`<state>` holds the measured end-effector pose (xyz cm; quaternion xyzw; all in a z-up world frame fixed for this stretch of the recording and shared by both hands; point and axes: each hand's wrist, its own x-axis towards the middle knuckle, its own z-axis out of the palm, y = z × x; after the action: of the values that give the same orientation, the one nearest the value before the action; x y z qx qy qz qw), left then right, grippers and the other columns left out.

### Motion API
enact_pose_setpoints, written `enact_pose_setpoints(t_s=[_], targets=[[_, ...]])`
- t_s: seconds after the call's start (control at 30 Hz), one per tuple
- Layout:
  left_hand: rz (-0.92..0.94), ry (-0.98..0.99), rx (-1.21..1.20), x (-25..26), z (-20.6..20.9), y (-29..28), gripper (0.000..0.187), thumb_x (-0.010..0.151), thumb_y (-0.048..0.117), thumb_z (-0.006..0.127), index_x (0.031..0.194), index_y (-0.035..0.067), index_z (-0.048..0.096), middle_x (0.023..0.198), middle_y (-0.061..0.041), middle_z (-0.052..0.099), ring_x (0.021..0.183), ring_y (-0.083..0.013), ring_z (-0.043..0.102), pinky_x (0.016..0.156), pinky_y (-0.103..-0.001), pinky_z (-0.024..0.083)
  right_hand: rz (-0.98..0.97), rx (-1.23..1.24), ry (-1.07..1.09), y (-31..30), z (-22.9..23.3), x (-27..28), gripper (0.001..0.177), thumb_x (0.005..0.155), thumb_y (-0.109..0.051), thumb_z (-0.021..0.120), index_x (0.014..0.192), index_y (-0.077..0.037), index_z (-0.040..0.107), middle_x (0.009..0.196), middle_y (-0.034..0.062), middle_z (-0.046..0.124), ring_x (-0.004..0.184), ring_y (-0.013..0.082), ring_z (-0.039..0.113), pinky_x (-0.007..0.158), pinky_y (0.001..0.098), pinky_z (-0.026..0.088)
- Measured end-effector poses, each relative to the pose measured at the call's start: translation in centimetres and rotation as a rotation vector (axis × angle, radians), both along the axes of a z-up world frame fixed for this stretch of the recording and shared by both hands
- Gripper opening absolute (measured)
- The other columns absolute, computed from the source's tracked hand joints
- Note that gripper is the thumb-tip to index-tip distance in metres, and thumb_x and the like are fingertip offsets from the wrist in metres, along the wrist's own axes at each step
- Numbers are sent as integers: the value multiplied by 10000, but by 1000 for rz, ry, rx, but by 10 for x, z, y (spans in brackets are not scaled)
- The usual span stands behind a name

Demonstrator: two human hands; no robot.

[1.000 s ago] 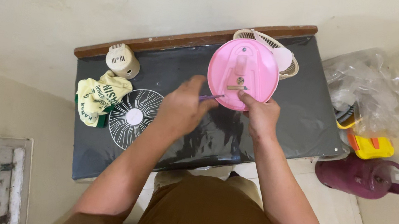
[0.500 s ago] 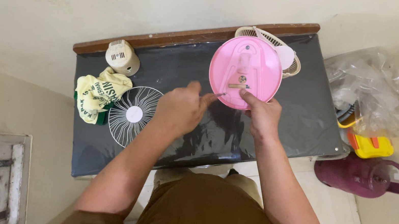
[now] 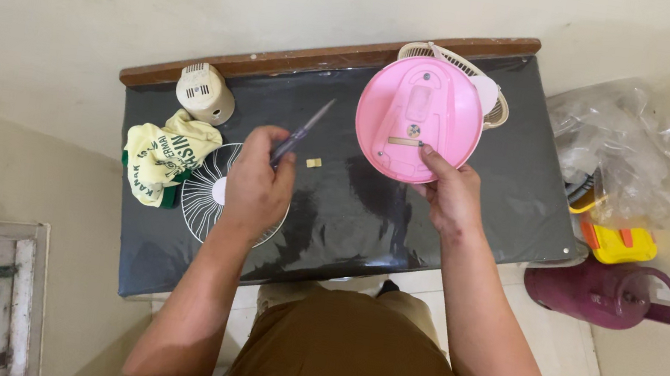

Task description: The person reassembles a small electric fan by hand, attaching the motor housing to the fan head, then securing the front grille. They finish by wiping the assembled fan with a cloth.

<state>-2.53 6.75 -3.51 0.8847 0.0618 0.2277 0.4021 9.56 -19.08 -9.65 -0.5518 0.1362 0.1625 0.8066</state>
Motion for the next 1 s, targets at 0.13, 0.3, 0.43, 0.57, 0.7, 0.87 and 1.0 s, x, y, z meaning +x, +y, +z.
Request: enact_pose_setpoints(t_s=[0.13,0.3,0.43,0.57,0.7,0.87,1.0], targets=[[78,123,-1,4,-70,-4,201,934,107,644,1109,28,587,994,-197,669,876,-396,674,758,-485,525,20,-110,52,-1,4,2,320,889,-236,766,1133,-40,698,1013,81,768,856,161,736,731,312,582],[74,117,101,10,-154,-27,192,899,117,675,1036,26,574,968,-205,661,897,-421,643,773,-521,502,53,-162,81,-6,10,2,306,876,-274,783,1076,-52,715,961,70,771,824,154,725,739,317,579],[37,140,277,19,-186,-34,223,863,143,689,1003,12,576,1001,-214,637,953,-422,610,799,-534,495,67,-203,86,-7,11,2,287,877,-285,793,1040,-57,729,938,60,773,815,145,719,740,300,558],[11,258,399,27,-188,-32,214,833,171,706,964,16,637,1043,-202,637,1019,-411,603,835,-535,504,75,-219,70,-9,10,2,267,895,-283,792,1036,-64,733,939,49,765,805,137,696,738,297,541],[-17,347,378,44,-176,-17,236,798,201,727,929,10,681,1032,-209,654,994,-398,625,844,-518,513,94,-188,69,-11,9,3,257,909,-301,741,1045,-83,737,952,39,779,824,122,726,755,285,555],[184,442,559,94,-173,48,184,852,153,659,985,37,710,1062,-178,679,998,-367,664,852,-491,537,97,-164,69,-14,8,4,271,939,-300,731,1061,-57,730,965,55,777,842,131,732,771,304,569],[189,542,609,116,-192,91,215,872,114,578,1023,61,721,1103,-191,674,1008,-385,667,828,-496,543,99,-117,75,-13,7,4,269,949,-290,716,1079,-55,730,974,55,780,852,140,732,770,308,564]])
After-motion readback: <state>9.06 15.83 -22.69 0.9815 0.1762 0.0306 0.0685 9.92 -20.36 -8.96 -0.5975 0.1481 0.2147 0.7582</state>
